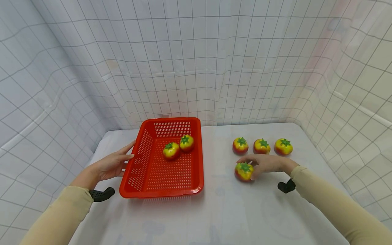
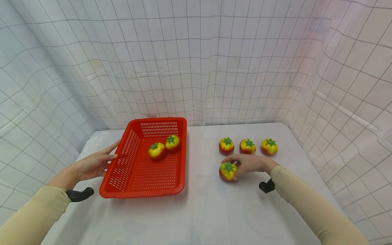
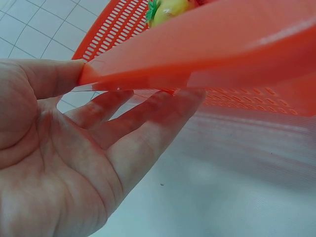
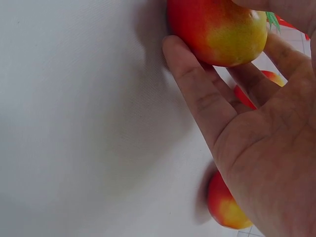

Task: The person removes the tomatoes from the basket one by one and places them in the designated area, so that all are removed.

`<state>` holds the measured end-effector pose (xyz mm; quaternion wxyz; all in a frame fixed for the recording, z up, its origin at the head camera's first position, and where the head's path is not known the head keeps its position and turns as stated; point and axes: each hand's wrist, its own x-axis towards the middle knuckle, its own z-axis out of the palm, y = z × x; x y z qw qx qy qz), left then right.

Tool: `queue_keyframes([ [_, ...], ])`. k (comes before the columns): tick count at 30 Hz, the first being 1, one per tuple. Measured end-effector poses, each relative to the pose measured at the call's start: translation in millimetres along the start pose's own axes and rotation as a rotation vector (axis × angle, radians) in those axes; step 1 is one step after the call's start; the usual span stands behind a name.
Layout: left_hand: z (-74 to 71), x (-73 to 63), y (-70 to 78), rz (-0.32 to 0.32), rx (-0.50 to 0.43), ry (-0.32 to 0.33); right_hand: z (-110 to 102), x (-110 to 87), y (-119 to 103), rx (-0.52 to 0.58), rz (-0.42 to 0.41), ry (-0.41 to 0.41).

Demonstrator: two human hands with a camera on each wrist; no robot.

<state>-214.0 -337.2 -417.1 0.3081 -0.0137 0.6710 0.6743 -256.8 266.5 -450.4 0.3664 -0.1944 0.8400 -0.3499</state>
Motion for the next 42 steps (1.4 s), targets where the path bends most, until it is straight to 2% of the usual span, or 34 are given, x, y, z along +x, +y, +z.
queue_keyframes([
  [17, 1.4, -3.9, 1.4, 0.015, 0.019, -0.008, 0.6, -0.3, 2.6, 0.034, -0.002, -0.004],
  [42, 1.1, -3.2, 1.5, 0.014, 0.019, -0.005, -0.2, -0.4, 6.7, 0.029, -0.012, -0.004],
])
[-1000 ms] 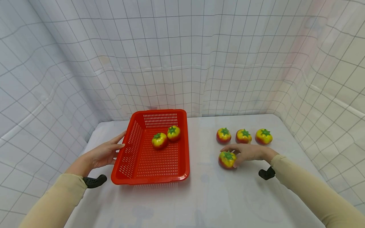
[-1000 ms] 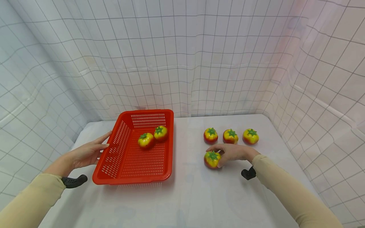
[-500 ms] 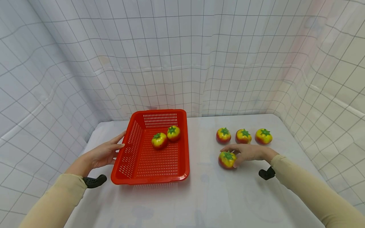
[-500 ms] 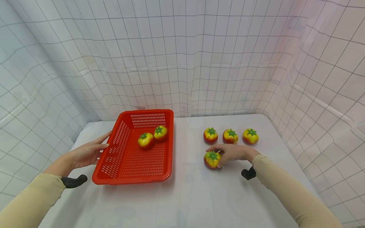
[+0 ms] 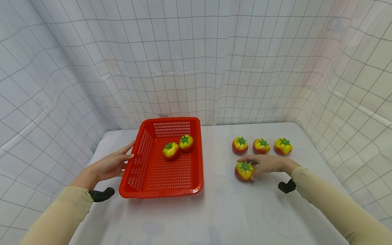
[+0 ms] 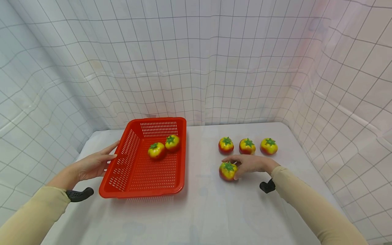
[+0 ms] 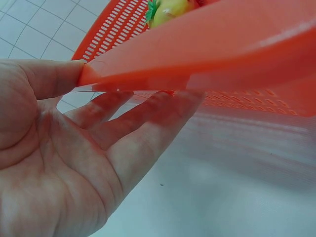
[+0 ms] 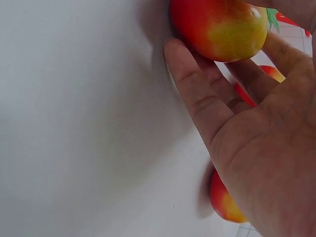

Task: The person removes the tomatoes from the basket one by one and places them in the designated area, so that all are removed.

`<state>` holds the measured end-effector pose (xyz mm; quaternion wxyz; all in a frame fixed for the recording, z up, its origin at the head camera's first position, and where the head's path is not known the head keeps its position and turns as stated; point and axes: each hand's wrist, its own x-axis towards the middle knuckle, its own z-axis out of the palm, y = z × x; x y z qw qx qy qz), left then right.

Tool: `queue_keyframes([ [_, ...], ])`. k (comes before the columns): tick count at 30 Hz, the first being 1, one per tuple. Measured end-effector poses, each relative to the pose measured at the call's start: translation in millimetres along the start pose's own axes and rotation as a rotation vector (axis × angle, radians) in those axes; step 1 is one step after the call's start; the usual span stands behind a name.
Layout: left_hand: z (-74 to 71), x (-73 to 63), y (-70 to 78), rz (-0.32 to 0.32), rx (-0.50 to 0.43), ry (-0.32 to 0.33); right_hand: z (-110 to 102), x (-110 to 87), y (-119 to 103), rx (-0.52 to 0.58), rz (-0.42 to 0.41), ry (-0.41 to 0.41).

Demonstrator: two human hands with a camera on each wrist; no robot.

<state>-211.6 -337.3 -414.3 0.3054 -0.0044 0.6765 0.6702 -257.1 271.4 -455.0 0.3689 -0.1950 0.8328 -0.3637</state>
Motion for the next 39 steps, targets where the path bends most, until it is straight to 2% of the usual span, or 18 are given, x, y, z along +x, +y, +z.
queue_keyframes([
  [25, 1.2, -0.9, 0.4, 0.004, 0.004, 0.002, -2.1, -7.3, 0.8, -0.020, -0.010, 0.002],
  [39, -0.3, 1.5, -0.3, -0.002, 0.011, -0.008, -17.9, -31.9, 0.9, 0.008, -0.031, -0.004],
])
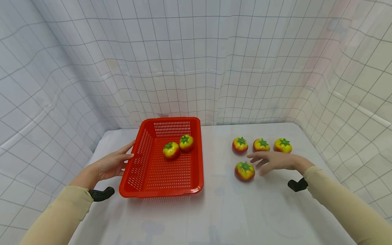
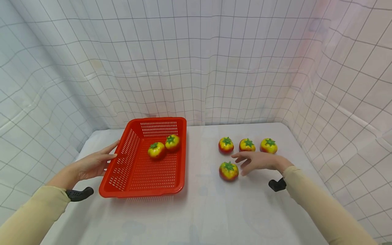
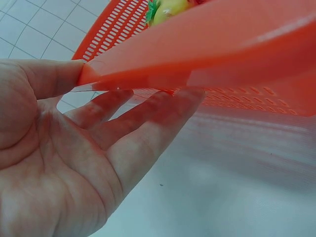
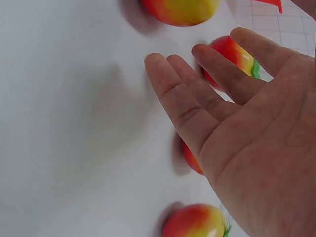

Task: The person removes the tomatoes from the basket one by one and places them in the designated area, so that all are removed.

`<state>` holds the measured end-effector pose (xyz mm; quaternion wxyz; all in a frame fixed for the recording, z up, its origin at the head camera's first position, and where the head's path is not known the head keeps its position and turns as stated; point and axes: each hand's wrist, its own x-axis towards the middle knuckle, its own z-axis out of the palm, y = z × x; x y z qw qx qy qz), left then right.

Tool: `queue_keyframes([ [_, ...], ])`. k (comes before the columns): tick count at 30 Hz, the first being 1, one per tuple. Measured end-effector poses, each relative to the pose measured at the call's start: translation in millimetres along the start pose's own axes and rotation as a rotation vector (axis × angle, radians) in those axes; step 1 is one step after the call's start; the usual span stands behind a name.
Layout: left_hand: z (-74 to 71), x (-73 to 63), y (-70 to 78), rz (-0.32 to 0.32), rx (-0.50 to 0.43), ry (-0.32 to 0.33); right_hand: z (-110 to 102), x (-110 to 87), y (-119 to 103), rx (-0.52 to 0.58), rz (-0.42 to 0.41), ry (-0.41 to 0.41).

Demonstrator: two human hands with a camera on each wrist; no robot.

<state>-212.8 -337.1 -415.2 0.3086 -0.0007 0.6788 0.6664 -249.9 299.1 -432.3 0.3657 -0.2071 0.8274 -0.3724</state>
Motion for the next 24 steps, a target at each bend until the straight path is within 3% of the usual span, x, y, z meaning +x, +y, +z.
queue_keyframes([
  [10, 0.8, -0.4, 0.7, -0.009, -0.001, 0.022, -13.7, -18.6, -4.9, 0.009, -0.028, 0.033],
  [24, 1.1, -1.5, 1.6, 0.003, -0.009, 0.011, -18.3, -13.1, -23.6, -0.007, -0.067, 0.163],
])
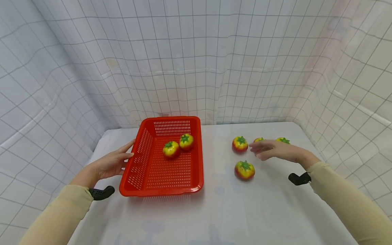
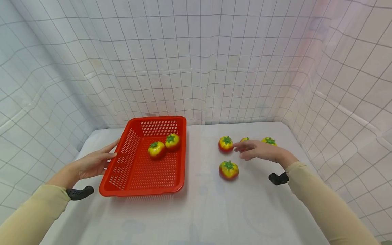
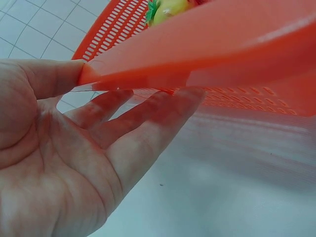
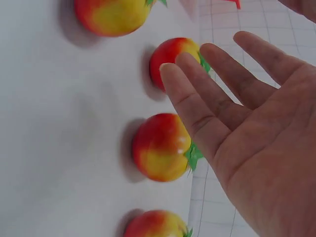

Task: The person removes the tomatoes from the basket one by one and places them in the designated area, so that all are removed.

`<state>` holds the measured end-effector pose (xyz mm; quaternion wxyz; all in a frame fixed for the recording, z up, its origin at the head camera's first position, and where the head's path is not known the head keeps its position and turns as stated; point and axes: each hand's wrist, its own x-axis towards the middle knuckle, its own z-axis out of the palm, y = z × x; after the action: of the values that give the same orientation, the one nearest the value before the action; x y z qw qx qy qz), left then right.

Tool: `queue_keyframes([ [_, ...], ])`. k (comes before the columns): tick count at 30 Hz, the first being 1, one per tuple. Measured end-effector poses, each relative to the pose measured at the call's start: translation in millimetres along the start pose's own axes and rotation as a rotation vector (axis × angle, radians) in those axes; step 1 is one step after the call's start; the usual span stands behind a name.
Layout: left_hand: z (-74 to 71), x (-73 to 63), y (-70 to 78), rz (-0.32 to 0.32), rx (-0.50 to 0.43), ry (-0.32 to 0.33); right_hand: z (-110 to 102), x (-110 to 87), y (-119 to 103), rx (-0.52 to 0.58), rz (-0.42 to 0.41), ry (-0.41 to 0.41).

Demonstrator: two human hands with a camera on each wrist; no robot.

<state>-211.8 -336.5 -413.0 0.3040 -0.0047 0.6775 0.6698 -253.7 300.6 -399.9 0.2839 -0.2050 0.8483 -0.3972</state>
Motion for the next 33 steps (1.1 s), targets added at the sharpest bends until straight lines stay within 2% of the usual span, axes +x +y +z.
queue_keyframes([
  [8, 1.2, -0.4, 1.3, -0.001, -0.002, 0.004, 8.0, 20.5, -21.6, -0.013, -0.058, 0.034],
  [19, 4.5, 0.1, 0.9, -0.010, 0.008, 0.035, 22.8, 54.6, -61.6, -0.011, -0.186, 0.023],
  [28, 5.7, 0.9, 1.6, -0.016, 0.018, 0.049, 34.4, 77.3, -88.5, 0.003, -0.201, 0.013],
  [33, 6.0, 0.8, 0.6, -0.010, 0.034, 0.051, 41.6, 89.1, -96.2, -0.012, -0.227, 0.063],
])
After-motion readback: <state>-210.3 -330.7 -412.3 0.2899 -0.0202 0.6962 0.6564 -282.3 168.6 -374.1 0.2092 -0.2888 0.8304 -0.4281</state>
